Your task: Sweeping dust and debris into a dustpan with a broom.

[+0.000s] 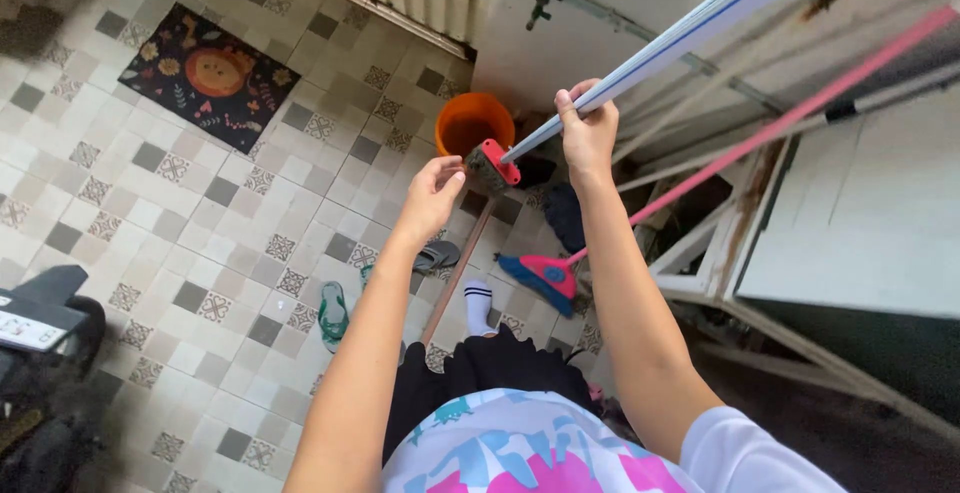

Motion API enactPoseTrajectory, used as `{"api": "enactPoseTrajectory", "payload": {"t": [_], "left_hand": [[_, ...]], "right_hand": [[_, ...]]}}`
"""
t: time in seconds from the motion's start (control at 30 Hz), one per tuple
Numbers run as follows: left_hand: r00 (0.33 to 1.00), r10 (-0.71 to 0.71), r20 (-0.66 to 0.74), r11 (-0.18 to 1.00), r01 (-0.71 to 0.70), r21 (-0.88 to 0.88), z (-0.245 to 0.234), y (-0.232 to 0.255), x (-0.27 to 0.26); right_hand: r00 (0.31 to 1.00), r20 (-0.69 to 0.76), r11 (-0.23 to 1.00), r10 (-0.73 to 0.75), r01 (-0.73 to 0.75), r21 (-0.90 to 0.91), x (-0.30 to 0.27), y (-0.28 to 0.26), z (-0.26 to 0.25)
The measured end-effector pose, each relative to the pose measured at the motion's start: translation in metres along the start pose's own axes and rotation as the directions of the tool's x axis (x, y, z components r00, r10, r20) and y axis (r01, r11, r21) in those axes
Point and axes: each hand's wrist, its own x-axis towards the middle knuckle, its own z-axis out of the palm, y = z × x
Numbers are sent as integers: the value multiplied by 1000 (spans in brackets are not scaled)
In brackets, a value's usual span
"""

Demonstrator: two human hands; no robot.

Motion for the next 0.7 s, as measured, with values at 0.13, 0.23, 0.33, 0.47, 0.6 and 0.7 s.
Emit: {"api": "enactPoseTrajectory", "payload": {"t": [0.13,0.23,0.33,0.47,0.6,0.7], "left_hand": [[996,-33,-82,998,37,48,2,5,45],[992,-45,-117,998,49,32,1,0,74],[988,-61,-142,997,66,31,2,2,91],[983,-78,-166,994,89,57,4,-7,107],[978,-102,-180,990,117,79,8,-11,120],[978,-116,-174,991,127,51,12,-22,130]], "right_hand": [[999,42,999,18,-16,-45,62,22,14],[990,103,994,-99,103,-33,106,47,26],[983,140,993,-117,116,19,139,59,37],[978,184,991,-101,115,-71,174,89,46],[983,127,984,134,-116,-138,188,97,55],[983,133,941,-124,159,-299,201,144,45]]}}
